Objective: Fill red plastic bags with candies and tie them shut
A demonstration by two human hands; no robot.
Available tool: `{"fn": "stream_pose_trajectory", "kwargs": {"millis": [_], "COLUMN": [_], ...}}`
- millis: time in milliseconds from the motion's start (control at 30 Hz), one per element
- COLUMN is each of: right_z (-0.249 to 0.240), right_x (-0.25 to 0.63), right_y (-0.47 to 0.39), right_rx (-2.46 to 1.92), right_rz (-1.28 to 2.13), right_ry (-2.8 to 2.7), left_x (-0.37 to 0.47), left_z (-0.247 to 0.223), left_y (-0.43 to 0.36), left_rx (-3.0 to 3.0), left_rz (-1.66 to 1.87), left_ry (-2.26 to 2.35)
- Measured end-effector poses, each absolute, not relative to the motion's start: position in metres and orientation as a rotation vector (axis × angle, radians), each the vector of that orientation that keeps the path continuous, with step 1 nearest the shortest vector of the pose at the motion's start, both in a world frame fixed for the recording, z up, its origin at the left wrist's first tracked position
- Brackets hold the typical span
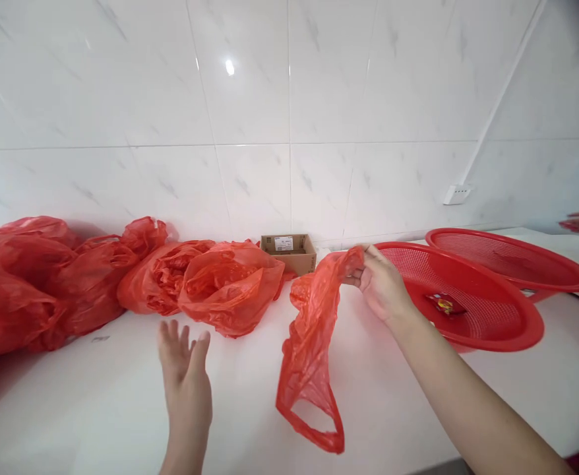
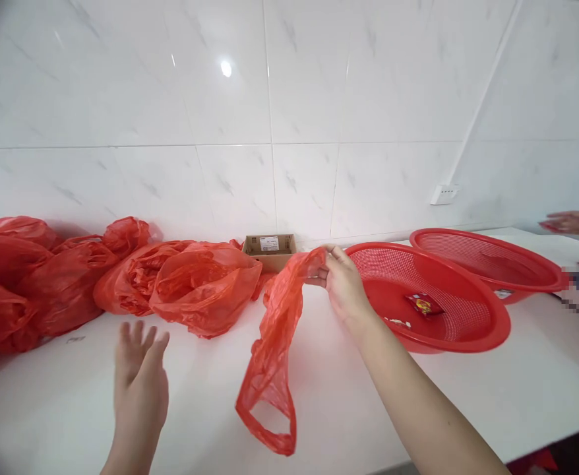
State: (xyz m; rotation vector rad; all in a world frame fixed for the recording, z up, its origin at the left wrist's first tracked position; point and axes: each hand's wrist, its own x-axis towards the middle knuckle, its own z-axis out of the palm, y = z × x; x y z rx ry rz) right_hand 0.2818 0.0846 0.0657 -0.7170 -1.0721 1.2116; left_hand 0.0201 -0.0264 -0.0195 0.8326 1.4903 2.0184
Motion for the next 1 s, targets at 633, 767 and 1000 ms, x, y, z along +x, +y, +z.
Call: {"fn": "stream_pose_trajectory", "kwargs": {"millis": [633,767,1000], "right_z": [0.016,-0.008,0.038], "right_x": [0.252,0.289,0.328], "right_y": [-0.028,0.004,0.007], "right_rx": [-0.939,-1.299,-1.155], "right_rz": [0.399,0.227,0.596], "right_ry": [-2.422,-2.599,-2.657], "left_x": [0.081,0.036,0.027], "left_z": [-0.019,-0.026,-0.040], "left_y": [-0.034,-0.046,-0.062], "left_rx": [0.884,0.825,1.577], "left_rz": [1.461,1.304,1.065], "left_ry": [1.074,1.144,1.967]}}
